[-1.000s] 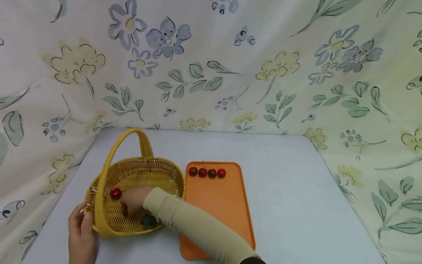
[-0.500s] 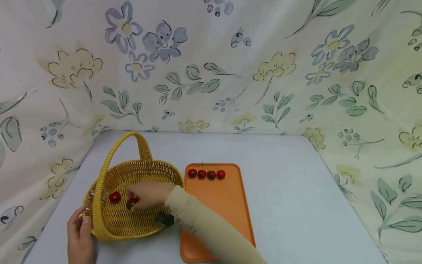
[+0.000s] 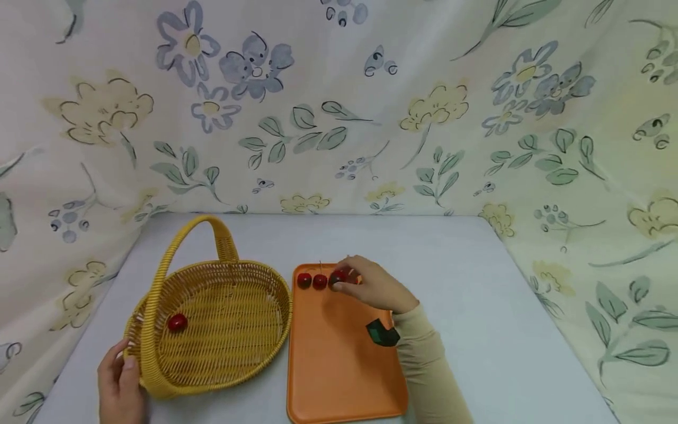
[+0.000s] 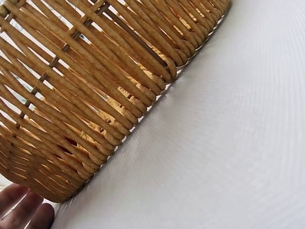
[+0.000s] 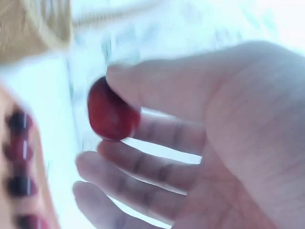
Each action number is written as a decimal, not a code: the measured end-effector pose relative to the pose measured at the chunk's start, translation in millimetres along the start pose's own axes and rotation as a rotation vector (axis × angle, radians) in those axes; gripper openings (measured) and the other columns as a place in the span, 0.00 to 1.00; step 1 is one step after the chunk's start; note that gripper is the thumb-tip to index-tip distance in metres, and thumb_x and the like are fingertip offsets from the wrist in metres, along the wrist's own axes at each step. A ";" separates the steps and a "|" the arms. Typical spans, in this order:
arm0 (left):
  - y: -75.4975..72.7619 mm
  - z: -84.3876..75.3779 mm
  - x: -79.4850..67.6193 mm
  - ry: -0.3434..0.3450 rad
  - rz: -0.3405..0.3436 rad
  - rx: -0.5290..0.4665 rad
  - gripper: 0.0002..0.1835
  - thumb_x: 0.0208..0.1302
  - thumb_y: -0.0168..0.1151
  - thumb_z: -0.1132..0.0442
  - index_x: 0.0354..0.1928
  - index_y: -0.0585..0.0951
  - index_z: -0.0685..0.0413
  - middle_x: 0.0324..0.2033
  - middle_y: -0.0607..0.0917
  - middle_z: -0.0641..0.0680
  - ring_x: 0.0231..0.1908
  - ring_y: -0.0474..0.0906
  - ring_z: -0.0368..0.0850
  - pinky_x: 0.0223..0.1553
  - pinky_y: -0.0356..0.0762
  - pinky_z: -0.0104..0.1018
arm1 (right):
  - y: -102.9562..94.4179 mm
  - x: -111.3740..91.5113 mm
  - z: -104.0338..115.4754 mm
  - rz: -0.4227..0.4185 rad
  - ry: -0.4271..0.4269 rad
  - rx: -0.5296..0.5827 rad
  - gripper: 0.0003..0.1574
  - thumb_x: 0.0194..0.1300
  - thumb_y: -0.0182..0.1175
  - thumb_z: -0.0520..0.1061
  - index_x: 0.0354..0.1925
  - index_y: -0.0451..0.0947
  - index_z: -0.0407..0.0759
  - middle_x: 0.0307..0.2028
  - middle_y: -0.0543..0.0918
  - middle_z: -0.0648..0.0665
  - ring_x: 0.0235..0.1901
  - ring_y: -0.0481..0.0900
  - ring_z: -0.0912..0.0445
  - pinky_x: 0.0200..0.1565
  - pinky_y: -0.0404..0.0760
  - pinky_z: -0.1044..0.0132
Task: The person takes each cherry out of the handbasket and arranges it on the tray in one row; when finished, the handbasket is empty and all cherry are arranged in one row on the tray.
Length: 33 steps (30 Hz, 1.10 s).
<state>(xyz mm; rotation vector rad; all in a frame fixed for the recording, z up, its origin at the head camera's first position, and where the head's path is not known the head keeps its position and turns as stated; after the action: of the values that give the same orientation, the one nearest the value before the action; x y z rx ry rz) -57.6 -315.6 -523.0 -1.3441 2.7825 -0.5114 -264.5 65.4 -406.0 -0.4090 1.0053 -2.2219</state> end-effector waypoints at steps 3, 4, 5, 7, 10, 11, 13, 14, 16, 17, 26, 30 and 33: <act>1.8 -4.1 -1.5 0.001 0.016 -0.024 0.22 0.75 0.41 0.60 0.69 0.64 0.46 0.41 0.68 0.33 0.39 0.65 0.27 0.37 0.60 0.14 | -8.4 -14.0 -34.9 -0.087 0.090 0.025 0.24 0.66 0.60 0.49 0.58 0.72 0.45 0.47 0.79 0.50 0.45 0.77 0.54 0.44 0.77 0.58; 2.7 -4.6 -1.5 -0.009 0.022 -0.027 0.22 0.75 0.40 0.60 0.69 0.64 0.45 0.41 0.68 0.32 0.40 0.65 0.26 0.37 0.60 0.14 | -10.1 -17.6 -44.0 -0.103 0.115 0.031 0.24 0.66 0.61 0.48 0.58 0.71 0.44 0.48 0.78 0.48 0.45 0.77 0.53 0.44 0.77 0.57; 3.3 -4.8 -1.4 -0.018 0.027 -0.023 0.23 0.75 0.40 0.60 0.69 0.63 0.44 0.41 0.68 0.32 0.40 0.64 0.26 0.37 0.60 0.14 | -11.0 -20.4 -51.9 -0.119 0.143 0.039 0.24 0.65 0.61 0.47 0.57 0.71 0.44 0.48 0.78 0.48 0.46 0.77 0.53 0.44 0.77 0.57; 3.6 -3.9 -0.6 -0.044 0.032 -0.016 0.23 0.75 0.40 0.59 0.70 0.63 0.41 0.42 0.67 0.32 0.41 0.64 0.25 0.38 0.59 0.14 | -10.7 -23.9 -64.1 -0.139 0.195 0.054 0.23 0.65 0.62 0.46 0.56 0.71 0.43 0.48 0.79 0.46 0.47 0.77 0.51 0.45 0.78 0.56; 2.8 -2.5 1.8 -0.067 0.039 0.001 0.23 0.75 0.39 0.58 0.70 0.62 0.39 0.42 0.66 0.31 0.41 0.63 0.24 0.38 0.57 0.14 | -5.7 -24.4 -77.6 -0.158 0.237 0.063 0.19 0.64 0.63 0.44 0.52 0.73 0.43 0.47 0.80 0.46 0.46 0.78 0.50 0.45 0.78 0.54; 2.4 -2.6 2.3 -0.064 0.040 0.003 0.23 0.75 0.39 0.59 0.70 0.62 0.40 0.42 0.66 0.32 0.41 0.63 0.25 0.38 0.58 0.14 | -3.2 -23.6 -81.4 -0.160 0.249 0.064 0.18 0.64 0.63 0.44 0.51 0.73 0.44 0.47 0.80 0.46 0.46 0.78 0.50 0.45 0.78 0.54; 2.1 -3.6 2.7 -0.082 0.041 0.020 0.23 0.75 0.39 0.58 0.70 0.62 0.38 0.42 0.66 0.31 0.41 0.63 0.25 0.37 0.58 0.15 | 2.1 -21.3 -88.1 -0.162 0.254 0.062 0.17 0.63 0.63 0.42 0.51 0.74 0.43 0.46 0.81 0.46 0.46 0.79 0.50 0.45 0.78 0.54; 2.1 -3.6 2.7 -0.095 0.044 0.025 0.23 0.75 0.39 0.58 0.70 0.62 0.38 0.42 0.65 0.30 0.40 0.63 0.26 0.37 0.58 0.15 | 4.6 -20.0 -91.0 -0.162 0.254 0.053 0.17 0.63 0.63 0.41 0.51 0.74 0.43 0.47 0.81 0.46 0.46 0.79 0.50 0.45 0.78 0.54; 2.6 -4.2 2.2 -0.133 0.044 0.037 0.23 0.75 0.39 0.58 0.70 0.62 0.36 0.43 0.64 0.30 0.40 0.63 0.27 0.37 0.58 0.16 | 9.1 -17.3 -95.7 -0.165 0.258 0.029 0.17 0.63 0.63 0.40 0.50 0.75 0.43 0.46 0.82 0.45 0.46 0.79 0.50 0.45 0.78 0.55; 2.4 -3.7 1.9 -0.158 0.048 0.044 0.23 0.75 0.38 0.57 0.70 0.61 0.33 0.43 0.64 0.30 0.40 0.62 0.27 0.36 0.58 0.16 | 11.0 -16.3 -97.6 -0.167 0.269 0.021 0.17 0.62 0.64 0.39 0.50 0.75 0.43 0.46 0.82 0.45 0.46 0.79 0.50 0.45 0.78 0.55; 2.6 -3.9 -1.0 -0.131 0.036 0.021 0.23 0.75 0.39 0.57 0.70 0.62 0.35 0.42 0.64 0.30 0.39 0.62 0.27 0.36 0.57 0.16 | 21.0 -10.5 -107.1 -0.192 0.289 0.043 0.19 0.60 0.66 0.40 0.50 0.76 0.43 0.47 0.82 0.44 0.47 0.80 0.50 0.47 0.79 0.56; 0.9 -5.6 -2.4 -0.113 0.035 0.016 0.23 0.75 0.39 0.57 0.70 0.62 0.37 0.42 0.65 0.30 0.40 0.62 0.26 0.36 0.58 0.16 | 21.8 -8.2 -108.8 -0.188 0.288 0.057 0.18 0.61 0.65 0.41 0.50 0.76 0.44 0.48 0.82 0.45 0.47 0.80 0.51 0.48 0.79 0.56; -0.2 -6.0 -2.9 -0.110 0.037 0.021 0.23 0.75 0.39 0.57 0.70 0.62 0.38 0.42 0.64 0.29 0.40 0.63 0.25 0.37 0.57 0.15 | 22.2 -6.5 -109.0 -0.178 0.296 0.063 0.18 0.62 0.65 0.42 0.50 0.76 0.46 0.48 0.82 0.46 0.48 0.80 0.52 0.49 0.78 0.57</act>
<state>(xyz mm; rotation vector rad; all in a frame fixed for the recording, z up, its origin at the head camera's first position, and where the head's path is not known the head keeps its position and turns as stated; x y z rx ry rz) -56.5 -311.8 -517.7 -1.2730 2.7004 -0.4496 -306.3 118.8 -494.4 -0.1469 1.0815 -2.5204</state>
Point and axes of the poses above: each hand's wrist, its own x-axis towards the middle knuckle, its own y-axis out of the palm, z = x × y, the point moved 2 cm from there along x, towards the middle knuckle
